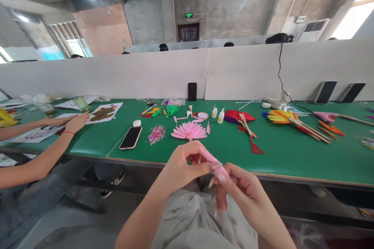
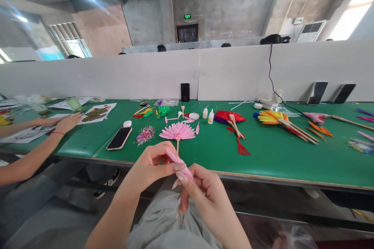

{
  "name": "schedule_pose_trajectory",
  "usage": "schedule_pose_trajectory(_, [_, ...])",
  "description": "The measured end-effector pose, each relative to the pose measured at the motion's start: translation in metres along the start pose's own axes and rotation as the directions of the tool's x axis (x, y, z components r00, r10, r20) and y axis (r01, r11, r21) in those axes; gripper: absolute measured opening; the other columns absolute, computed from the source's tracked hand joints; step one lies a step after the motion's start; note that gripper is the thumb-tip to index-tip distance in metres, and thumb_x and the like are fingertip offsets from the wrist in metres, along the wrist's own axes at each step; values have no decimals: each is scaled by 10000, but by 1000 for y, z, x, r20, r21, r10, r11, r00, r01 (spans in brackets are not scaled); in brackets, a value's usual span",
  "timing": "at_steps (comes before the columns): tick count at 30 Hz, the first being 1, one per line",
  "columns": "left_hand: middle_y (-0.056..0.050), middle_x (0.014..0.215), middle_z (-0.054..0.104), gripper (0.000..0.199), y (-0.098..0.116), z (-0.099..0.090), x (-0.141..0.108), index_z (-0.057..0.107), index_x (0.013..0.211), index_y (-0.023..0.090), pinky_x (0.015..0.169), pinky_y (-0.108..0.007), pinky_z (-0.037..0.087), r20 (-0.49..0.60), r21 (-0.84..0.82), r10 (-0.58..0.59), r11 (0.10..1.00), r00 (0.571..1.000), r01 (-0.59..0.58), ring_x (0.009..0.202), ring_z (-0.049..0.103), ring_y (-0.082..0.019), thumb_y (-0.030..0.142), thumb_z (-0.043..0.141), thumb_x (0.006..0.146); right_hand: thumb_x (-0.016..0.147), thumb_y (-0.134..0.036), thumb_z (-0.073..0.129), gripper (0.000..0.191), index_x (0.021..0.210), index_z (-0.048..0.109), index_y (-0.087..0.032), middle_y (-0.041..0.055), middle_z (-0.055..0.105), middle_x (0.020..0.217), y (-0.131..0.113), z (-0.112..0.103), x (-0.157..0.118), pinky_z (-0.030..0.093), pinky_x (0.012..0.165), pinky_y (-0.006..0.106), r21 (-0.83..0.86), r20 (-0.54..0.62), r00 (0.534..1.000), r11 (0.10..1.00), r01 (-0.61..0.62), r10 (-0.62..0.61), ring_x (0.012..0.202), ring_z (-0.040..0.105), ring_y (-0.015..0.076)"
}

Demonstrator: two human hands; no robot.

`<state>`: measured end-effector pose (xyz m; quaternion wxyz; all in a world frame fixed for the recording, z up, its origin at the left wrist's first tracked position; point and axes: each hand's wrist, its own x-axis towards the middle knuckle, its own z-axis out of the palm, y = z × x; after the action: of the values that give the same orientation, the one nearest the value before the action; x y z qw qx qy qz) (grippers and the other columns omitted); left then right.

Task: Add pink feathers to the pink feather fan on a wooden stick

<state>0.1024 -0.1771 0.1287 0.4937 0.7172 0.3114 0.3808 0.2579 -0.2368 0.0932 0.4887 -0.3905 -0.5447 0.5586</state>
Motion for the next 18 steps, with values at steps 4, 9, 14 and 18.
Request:
schedule_pose_trajectory(4, [1, 687, 503, 183, 2, 3, -1, 609, 678, 154, 582, -251, 351, -25, -55, -4, 998, 1000, 3, 646, 481, -113, 302, 694, 743, 887, -459, 499, 322, 727, 494, -179, -30, 559, 457, 0, 2, -1, 406, 479, 211, -1, -1, 1000, 1000, 4, -4, 411, 519, 95])
schedule_pose_trajectory(9, [4, 682, 492, 192, 4, 5, -2, 574, 652, 153, 586, -254, 360, -56, -85, 26, 996, 998, -31, 655, 493, -115, 267, 703, 736, 892, -459, 492, 320, 737, 488, -179, -31, 557, 458, -1, 5, -3, 406, 470, 204, 2, 16, 1000, 1000, 19, -19, 404, 511, 91])
schedule_pose_trajectory(14, [4, 679, 490, 196, 6, 6, -2, 572, 640, 150, 572, -248, 358, -86, -75, 60, 995, 994, -66, 646, 486, -110, 260, 703, 735, 901, -447, 483, 315, 739, 493, -178, -30, 554, 461, -2, 5, -5, 394, 490, 206, -74, 11, 999, 996, 39, -39, 421, 494, 85])
schedule_pose_trajectory(18, [5, 669, 485, 207, 5, 7, -1, 574, 624, 150, 564, -246, 354, -93, -87, 68, 993, 993, -76, 634, 474, -106, 266, 708, 731, 913, -449, 456, 316, 756, 498, -178, -24, 561, 463, -4, 4, -5, 383, 493, 219, -147, 8, 999, 988, 46, -45, 426, 488, 95])
